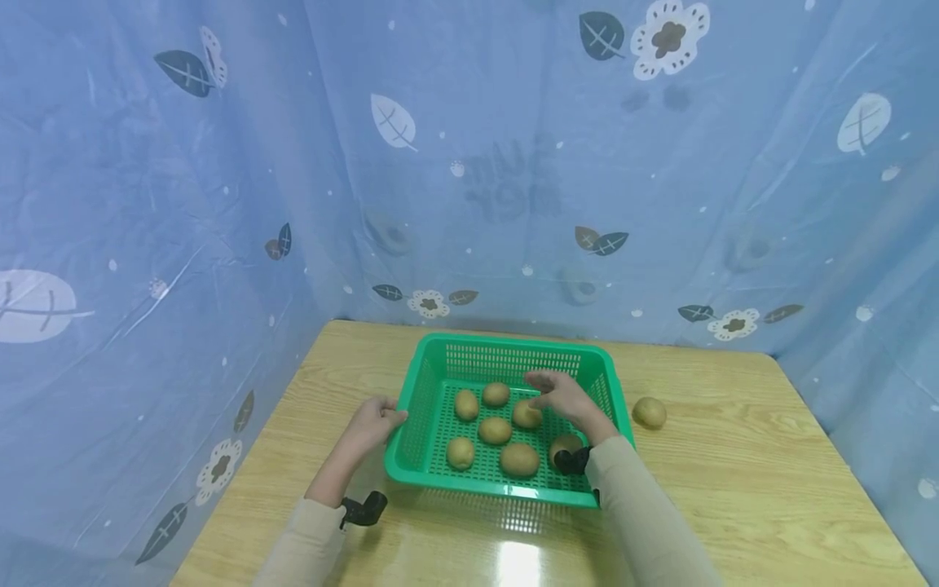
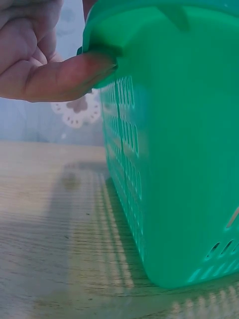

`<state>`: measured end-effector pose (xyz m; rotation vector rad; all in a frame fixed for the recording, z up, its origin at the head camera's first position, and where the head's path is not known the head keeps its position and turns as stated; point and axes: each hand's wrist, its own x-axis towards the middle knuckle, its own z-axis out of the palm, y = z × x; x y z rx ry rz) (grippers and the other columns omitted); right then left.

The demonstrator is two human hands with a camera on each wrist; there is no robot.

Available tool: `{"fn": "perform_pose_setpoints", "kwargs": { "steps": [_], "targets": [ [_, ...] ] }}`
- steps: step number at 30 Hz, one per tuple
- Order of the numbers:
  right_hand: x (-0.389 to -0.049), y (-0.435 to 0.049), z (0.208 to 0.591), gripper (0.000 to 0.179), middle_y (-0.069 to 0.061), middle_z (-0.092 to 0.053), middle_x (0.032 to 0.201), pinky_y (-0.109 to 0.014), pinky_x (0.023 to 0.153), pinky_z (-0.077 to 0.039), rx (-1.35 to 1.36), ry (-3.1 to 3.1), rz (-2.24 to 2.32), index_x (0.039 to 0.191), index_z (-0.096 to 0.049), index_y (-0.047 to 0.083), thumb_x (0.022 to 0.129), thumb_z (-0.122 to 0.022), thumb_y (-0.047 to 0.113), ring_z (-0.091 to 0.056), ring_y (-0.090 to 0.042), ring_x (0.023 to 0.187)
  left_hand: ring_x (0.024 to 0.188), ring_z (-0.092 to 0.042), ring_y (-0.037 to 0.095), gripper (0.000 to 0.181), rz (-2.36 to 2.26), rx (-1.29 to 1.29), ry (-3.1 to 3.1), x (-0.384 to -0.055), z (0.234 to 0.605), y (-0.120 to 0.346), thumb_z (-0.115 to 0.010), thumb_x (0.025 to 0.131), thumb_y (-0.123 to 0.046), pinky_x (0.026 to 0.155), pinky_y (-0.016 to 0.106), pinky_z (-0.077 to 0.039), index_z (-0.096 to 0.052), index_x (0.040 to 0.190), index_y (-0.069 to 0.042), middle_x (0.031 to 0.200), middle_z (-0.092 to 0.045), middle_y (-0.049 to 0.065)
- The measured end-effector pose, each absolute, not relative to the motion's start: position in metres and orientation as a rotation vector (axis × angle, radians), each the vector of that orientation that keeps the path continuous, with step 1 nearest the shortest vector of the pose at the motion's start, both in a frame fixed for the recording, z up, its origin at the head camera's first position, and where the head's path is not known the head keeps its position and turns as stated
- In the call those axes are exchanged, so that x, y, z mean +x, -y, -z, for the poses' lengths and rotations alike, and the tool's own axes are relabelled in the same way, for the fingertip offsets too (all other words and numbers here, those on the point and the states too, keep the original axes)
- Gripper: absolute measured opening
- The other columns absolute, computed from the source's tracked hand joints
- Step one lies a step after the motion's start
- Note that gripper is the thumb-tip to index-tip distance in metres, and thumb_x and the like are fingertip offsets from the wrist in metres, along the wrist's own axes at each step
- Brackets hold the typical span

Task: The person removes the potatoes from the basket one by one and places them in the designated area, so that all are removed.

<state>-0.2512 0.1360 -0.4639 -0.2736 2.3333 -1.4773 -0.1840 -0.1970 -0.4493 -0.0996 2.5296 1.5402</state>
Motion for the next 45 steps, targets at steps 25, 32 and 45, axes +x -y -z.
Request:
{"fn": "perform_pose_setpoints", "kwargs": {
  "steps": [25, 32, 45],
  "targets": [
    [-0.255, -0.129, 0.480, 0.051, -0.023, -0.048, 0.138, -0.052, 0.103, -0.039, -0.268, -2.396, 1.201, 0.133, -0.051, -0.001, 0.084, -0.065, 0.003, -0.046, -0.041, 0.125, 0.078, -0.065, 0.017, 0.030, -1.532, -0.094, -2.557, -0.187, 0.448, 0.197, -0.053, 0.095, -0.014, 0.071, 0.032, -0.056, -0.054, 0.116, 0.009, 0.091, -0.067, 0.014],
    [-0.252, -0.128, 0.481, 0.051, -0.018, -0.053, 0.134, -0.049, 0.097, -0.044, -0.274, -2.403, 1.176, 0.132, -0.053, 0.001, 0.083, -0.067, 0.003, -0.054, -0.034, 0.115, 0.079, -0.065, 0.018, 0.031, -1.533, -0.093, -2.550, -0.186, 0.450, 0.197, -0.052, 0.095, -0.014, 0.072, 0.033, -0.056, -0.054, 0.116, 0.009, 0.093, -0.066, 0.016],
    [-0.250, -0.127, 0.480, 0.053, -0.018, -0.055, 0.131, -0.044, 0.089, -0.048, -0.312, -2.397, 1.146, 0.133, -0.052, 0.001, 0.082, -0.067, 0.000, -0.058, -0.028, 0.106, 0.076, -0.065, 0.018, 0.028, -1.565, -0.121, -2.517, -0.184, 0.450, 0.195, -0.052, 0.096, -0.014, 0.068, 0.032, -0.055, -0.054, 0.114, 0.008, 0.092, -0.066, 0.017]
  ]
}}
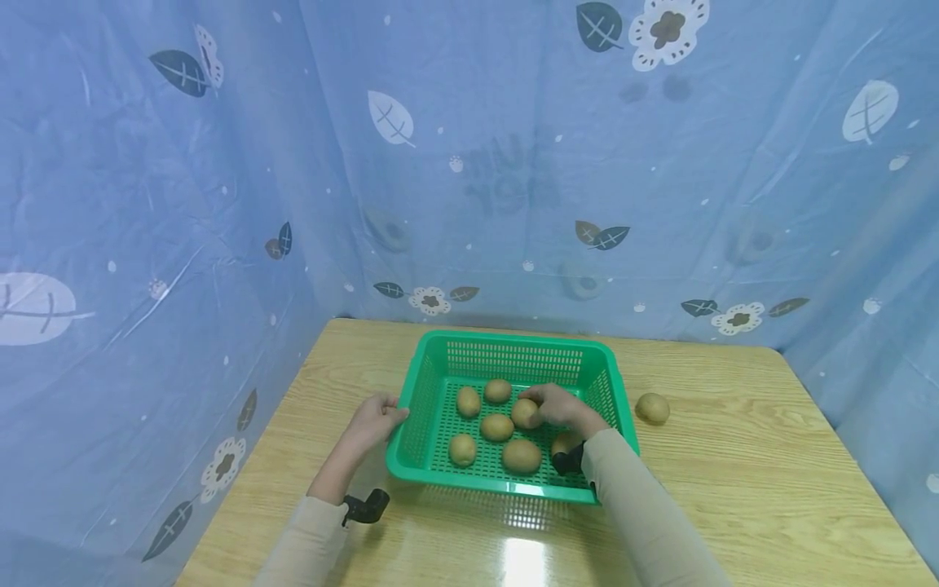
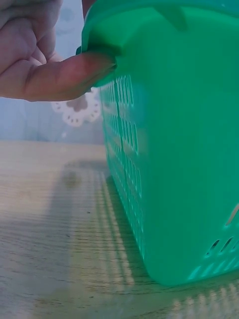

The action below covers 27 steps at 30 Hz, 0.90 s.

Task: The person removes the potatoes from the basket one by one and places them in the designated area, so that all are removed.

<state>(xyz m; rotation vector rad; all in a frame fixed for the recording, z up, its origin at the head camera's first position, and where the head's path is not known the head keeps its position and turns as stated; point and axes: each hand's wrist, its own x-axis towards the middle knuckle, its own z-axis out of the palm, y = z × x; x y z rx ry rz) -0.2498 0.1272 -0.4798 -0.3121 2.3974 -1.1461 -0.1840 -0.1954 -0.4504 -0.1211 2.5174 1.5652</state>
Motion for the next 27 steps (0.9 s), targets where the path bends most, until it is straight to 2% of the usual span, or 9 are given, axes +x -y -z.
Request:
{"fn": "perform_pose_setpoints", "kwargs": {
  "steps": [8, 15, 22, 27],
  "targets": [
    [-0.252, -0.127, 0.477, 0.052, -0.017, -0.057, 0.127, -0.044, 0.088, -0.049, -0.285, -2.427, 1.173, 0.132, -0.053, 0.000, 0.082, -0.067, 0.002, -0.058, -0.028, 0.106, 0.077, -0.064, 0.018, 0.028, -1.566, -0.121, -2.526, -0.184, 0.449, 0.195, -0.053, 0.096, -0.014, 0.069, 0.033, -0.054, -0.055, 0.113, 0.008, 0.093, -0.066, 0.017],
    [-0.256, -0.127, 0.474, 0.055, -0.016, -0.061, 0.117, -0.038, 0.077, -0.051, -0.308, -2.464, 1.270, 0.133, -0.049, -0.005, 0.082, -0.066, 0.006, -0.059, -0.024, 0.096, 0.076, -0.064, 0.018, 0.029, -1.544, -0.124, -2.558, -0.183, 0.450, 0.194, -0.053, 0.095, -0.012, 0.068, 0.032, -0.054, -0.054, 0.114, 0.010, 0.091, -0.066, 0.017],
    [-0.258, -0.129, 0.467, 0.057, -0.020, -0.056, 0.125, -0.042, 0.077, -0.051, -0.291, -2.475, 1.401, 0.137, -0.047, -0.001, 0.082, -0.061, 0.007, -0.058, -0.027, 0.099, 0.074, -0.063, 0.017, 0.028, -1.538, -0.127, -2.556, -0.183, 0.449, 0.194, -0.053, 0.095, -0.012, 0.067, 0.031, -0.054, -0.055, 0.113, 0.009, 0.089, -0.066, 0.015],
    [-0.257, -0.130, 0.463, 0.055, -0.020, -0.055, 0.124, -0.046, 0.078, -0.050, -0.262, -2.473, 1.513, 0.137, -0.047, 0.002, 0.084, -0.061, 0.008, -0.056, -0.030, 0.101, 0.073, -0.063, 0.017, 0.026, -1.534, -0.135, -2.555, -0.184, 0.449, 0.194, -0.053, 0.095, -0.012, 0.066, 0.030, -0.054, -0.056, 0.112, 0.008, 0.088, -0.066, 0.014]
  ]
}}
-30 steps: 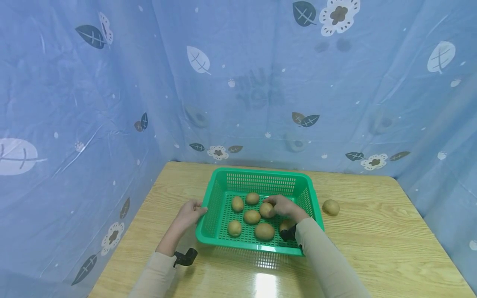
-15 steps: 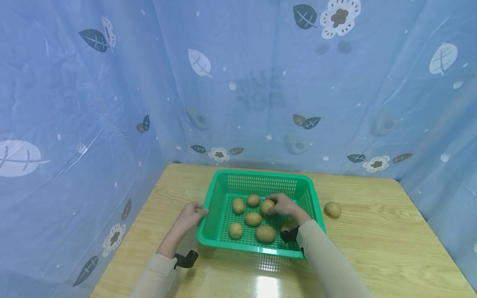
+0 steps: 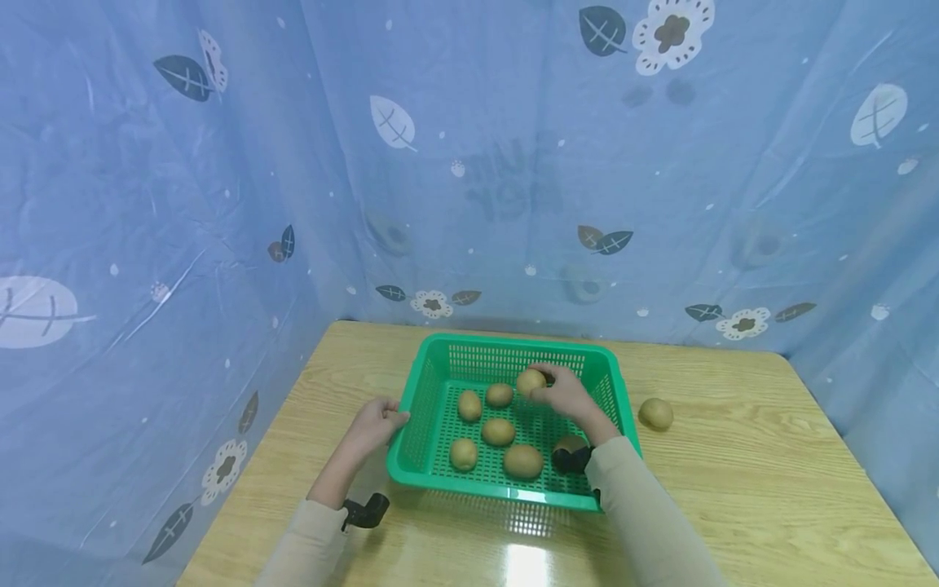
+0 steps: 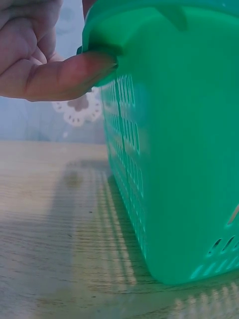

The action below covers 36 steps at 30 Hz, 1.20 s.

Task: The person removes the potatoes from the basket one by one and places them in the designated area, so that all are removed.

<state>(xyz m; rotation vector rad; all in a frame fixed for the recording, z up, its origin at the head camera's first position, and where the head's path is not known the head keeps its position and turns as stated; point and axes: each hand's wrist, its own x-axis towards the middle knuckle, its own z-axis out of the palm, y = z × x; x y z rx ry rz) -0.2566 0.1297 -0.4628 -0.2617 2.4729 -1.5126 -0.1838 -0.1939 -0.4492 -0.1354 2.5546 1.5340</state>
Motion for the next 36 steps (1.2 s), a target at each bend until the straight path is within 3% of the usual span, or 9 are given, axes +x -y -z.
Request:
{"fn": "perform_pose_setpoints", "kwargs": {
  "steps": [8, 17, 29, 32, 36],
  "targets": [
    [-0.256, -0.131, 0.455, 0.057, -0.019, -0.047, 0.137, -0.053, 0.088, -0.049, -0.263, -2.438, 1.678, 0.141, -0.043, 0.008, 0.088, -0.062, 0.010, -0.050, -0.037, 0.119, 0.072, -0.065, 0.017, 0.027, -1.544, -0.140, -2.555, -0.184, 0.450, 0.194, -0.054, 0.095, -0.012, 0.066, 0.031, -0.055, -0.056, 0.112, 0.009, 0.087, -0.067, 0.015],
    [-0.252, -0.135, 0.447, 0.059, -0.021, -0.046, 0.136, -0.043, 0.090, -0.051, -0.313, -2.395, 1.820, 0.142, -0.042, 0.009, 0.089, -0.066, 0.016, -0.051, -0.039, 0.120, 0.071, -0.064, 0.017, 0.026, -1.560, -0.132, -2.550, -0.184, 0.450, 0.194, -0.054, 0.095, -0.013, 0.065, 0.031, -0.055, -0.056, 0.111, 0.008, 0.085, -0.067, 0.014],
    [-0.243, -0.145, 0.436, 0.064, -0.013, -0.041, 0.143, -0.055, 0.100, -0.041, -0.285, -2.294, 1.945, 0.144, -0.040, 0.018, 0.088, -0.068, 0.030, -0.045, -0.035, 0.128, 0.071, -0.063, 0.016, 0.025, -1.566, -0.124, -2.547, -0.185, 0.451, 0.194, -0.053, 0.095, -0.011, 0.064, 0.030, -0.054, -0.056, 0.110, 0.009, 0.085, -0.066, 0.014],
    [-0.240, -0.149, 0.432, 0.064, -0.014, -0.042, 0.143, -0.046, 0.097, -0.046, -0.314, -2.302, 1.974, 0.144, -0.040, 0.015, 0.088, -0.068, 0.028, -0.048, -0.030, 0.125, 0.071, -0.063, 0.016, 0.025, -1.564, -0.124, -2.550, -0.185, 0.451, 0.194, -0.053, 0.095, -0.011, 0.064, 0.030, -0.054, -0.056, 0.110, 0.009, 0.085, -0.066, 0.014],
    [-0.238, -0.156, 0.427, 0.060, -0.017, -0.044, 0.141, -0.025, 0.091, -0.049, -0.377, -2.340, 2.022, 0.142, -0.042, 0.007, 0.089, -0.067, 0.018, -0.053, -0.013, 0.117, 0.071, -0.063, 0.016, 0.026, -1.551, -0.126, -2.559, -0.185, 0.452, 0.194, -0.053, 0.095, -0.011, 0.064, 0.030, -0.054, -0.056, 0.111, 0.009, 0.086, -0.066, 0.013]
  ]
}}
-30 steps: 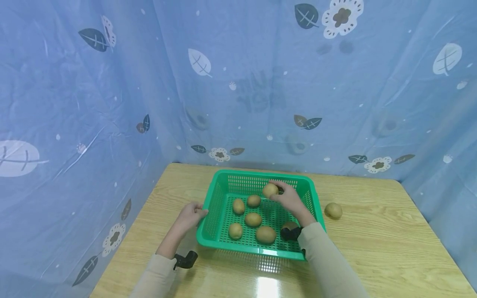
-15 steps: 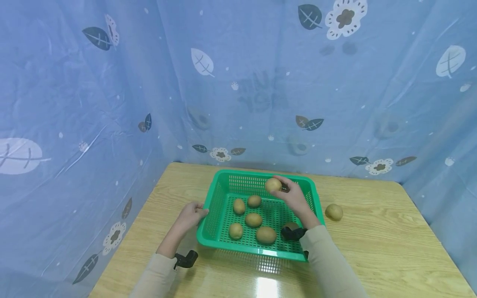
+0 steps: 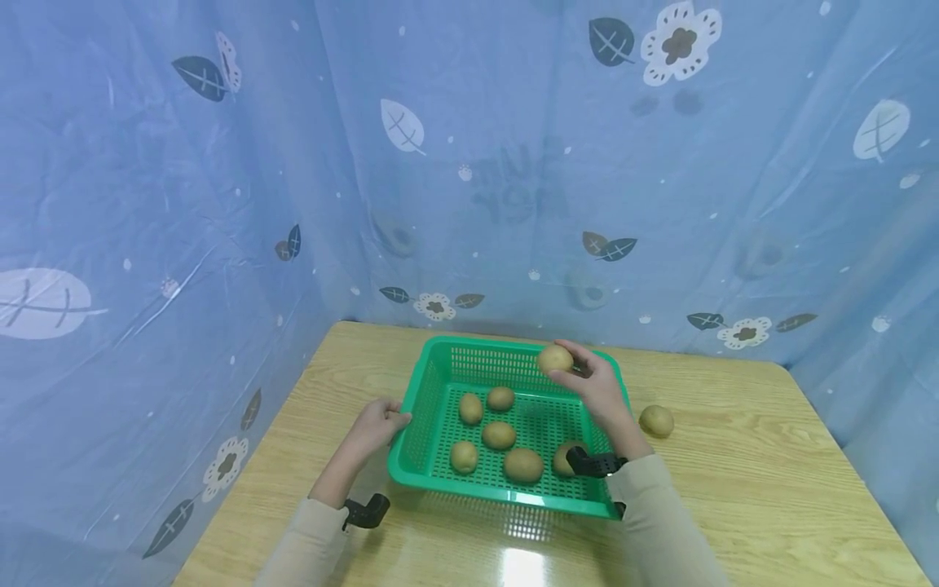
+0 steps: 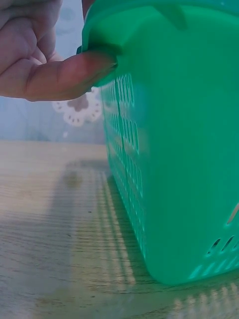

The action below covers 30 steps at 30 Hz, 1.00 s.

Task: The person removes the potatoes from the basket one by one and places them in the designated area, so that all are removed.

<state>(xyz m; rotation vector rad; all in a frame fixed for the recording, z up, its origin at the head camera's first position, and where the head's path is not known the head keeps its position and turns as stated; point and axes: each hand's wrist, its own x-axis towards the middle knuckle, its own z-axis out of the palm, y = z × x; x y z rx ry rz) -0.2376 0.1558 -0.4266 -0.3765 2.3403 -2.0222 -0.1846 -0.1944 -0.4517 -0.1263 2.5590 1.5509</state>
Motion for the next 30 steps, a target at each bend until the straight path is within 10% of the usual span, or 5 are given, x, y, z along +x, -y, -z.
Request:
{"fn": "perform_pose_setpoints", "kwargs": {
  "steps": [12, 30],
  "targets": [
    [-0.224, -0.190, 0.413, 0.056, 0.012, -0.052, 0.123, -0.014, 0.084, -0.049, -0.428, -2.362, 2.128, 0.141, -0.041, 0.003, 0.091, -0.063, 0.010, -0.055, 0.002, 0.107, 0.071, -0.063, 0.016, 0.026, -1.538, -0.121, -2.562, -0.183, 0.451, 0.193, -0.052, 0.095, -0.012, 0.065, 0.030, -0.054, -0.056, 0.111, 0.008, 0.086, -0.066, 0.013],
    [-0.212, -0.244, 0.416, 0.058, 0.002, -0.045, 0.138, -0.006, 0.087, -0.043, -0.176, -2.469, 2.157, 0.144, -0.040, 0.014, 0.091, -0.064, 0.020, -0.046, 0.009, 0.114, 0.073, -0.063, 0.017, 0.026, -1.515, -0.128, -2.568, -0.183, 0.449, 0.195, -0.052, 0.095, -0.012, 0.066, 0.030, -0.054, -0.056, 0.111, 0.008, 0.087, -0.065, 0.013]
  ]
}}
